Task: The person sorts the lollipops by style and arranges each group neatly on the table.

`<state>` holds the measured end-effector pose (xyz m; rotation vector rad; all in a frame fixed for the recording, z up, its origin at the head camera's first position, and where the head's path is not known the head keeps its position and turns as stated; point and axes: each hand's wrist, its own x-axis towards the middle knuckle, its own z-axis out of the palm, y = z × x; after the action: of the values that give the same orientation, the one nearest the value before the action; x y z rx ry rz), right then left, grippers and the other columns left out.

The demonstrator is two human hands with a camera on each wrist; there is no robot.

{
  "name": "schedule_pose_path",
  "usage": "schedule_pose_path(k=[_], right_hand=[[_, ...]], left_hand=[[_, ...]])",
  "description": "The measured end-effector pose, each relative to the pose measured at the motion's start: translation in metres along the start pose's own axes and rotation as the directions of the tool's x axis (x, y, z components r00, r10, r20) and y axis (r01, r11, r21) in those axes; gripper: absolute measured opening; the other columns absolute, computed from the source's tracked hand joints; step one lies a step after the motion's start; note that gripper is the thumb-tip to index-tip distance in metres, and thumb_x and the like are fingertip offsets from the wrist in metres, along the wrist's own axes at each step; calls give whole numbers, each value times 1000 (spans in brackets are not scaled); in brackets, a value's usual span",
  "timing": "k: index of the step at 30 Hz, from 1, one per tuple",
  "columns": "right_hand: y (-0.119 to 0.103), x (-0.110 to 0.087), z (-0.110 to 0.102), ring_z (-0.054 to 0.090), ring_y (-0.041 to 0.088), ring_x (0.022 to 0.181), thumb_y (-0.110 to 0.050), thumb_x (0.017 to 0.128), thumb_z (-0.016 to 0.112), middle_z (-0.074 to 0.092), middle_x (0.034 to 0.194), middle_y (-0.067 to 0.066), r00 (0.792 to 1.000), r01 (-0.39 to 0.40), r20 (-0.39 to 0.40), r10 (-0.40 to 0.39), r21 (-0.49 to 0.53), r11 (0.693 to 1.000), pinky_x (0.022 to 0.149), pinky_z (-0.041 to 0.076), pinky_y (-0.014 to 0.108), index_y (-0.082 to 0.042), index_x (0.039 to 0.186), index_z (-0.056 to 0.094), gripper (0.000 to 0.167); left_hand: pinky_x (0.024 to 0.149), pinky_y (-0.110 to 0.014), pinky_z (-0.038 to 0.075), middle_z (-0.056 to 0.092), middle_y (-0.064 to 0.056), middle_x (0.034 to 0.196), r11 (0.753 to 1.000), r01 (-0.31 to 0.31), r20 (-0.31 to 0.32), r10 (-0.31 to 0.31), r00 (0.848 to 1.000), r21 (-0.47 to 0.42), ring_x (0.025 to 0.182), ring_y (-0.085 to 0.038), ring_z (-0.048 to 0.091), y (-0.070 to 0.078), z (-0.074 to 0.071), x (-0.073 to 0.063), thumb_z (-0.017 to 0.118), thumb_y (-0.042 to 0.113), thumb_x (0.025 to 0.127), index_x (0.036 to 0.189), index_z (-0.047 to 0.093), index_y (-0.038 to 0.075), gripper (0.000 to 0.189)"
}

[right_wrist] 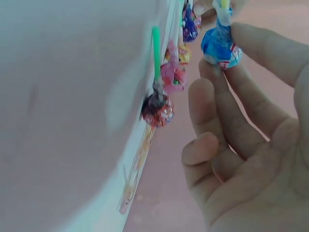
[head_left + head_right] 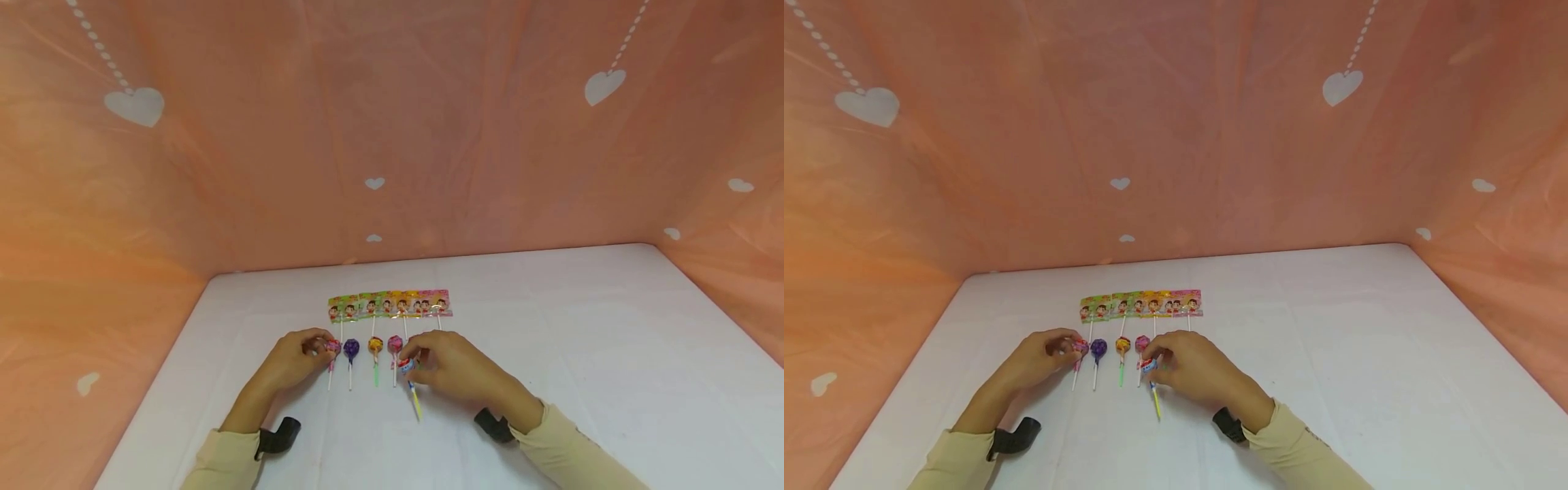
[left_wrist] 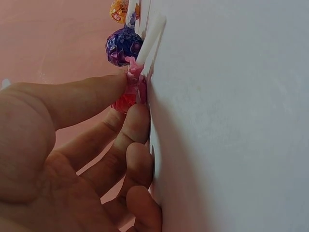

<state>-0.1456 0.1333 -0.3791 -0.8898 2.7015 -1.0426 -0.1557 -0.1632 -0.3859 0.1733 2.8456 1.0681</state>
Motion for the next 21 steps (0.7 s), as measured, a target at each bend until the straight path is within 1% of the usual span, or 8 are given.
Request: schedule_pose_path(k=[3,10,12,14,21], right_hand=[[2,0,-4,59,4,84,-26,84,78,66,90,-22,999,-46,-24,46,8,999,80,47,24,-30,100,72,17],[7,2,-13,59,4,85,-27,83,79,68,93,-23,994,-76,-79,77,10,997,79,48,25,-31,99,73,17],[8,2,-16,59,4,85,-28,84,78,68,93,-23,991,-98,-90,99,14,995,79,47,26,-32,99,73,17],[10,2,-18,59,4,85,-27,84,78,68,94,-22,988,-112,-100,114,18,993,80,48,27,-31,99,73,16],[17,3,-22,59,5,82,-28,83,78,68,88,-18,976,-167,-138,166,0,986,77,47,28,-28,98,73,16]], left_hand=[[67,-28,38,64,-1,80,1000,3,-2,-3,1000,6,73,-14,49,0,0,0,73,13,86,109,70,5,24],[68,-29,40,67,-2,82,1000,10,1,-10,1000,10,74,-15,51,-1,0,4,73,12,87,110,70,6,25],[68,-29,40,68,-2,82,1000,11,1,-11,1000,10,74,-15,51,-1,0,4,73,12,87,110,71,6,24],[68,-29,41,68,-2,83,1000,11,0,-11,1000,7,74,-14,53,-1,0,5,74,12,86,110,71,7,24],[69,-29,45,72,-2,83,1000,2,-15,-2,1000,1,73,-12,58,-3,-1,3,76,12,85,107,73,7,22]])
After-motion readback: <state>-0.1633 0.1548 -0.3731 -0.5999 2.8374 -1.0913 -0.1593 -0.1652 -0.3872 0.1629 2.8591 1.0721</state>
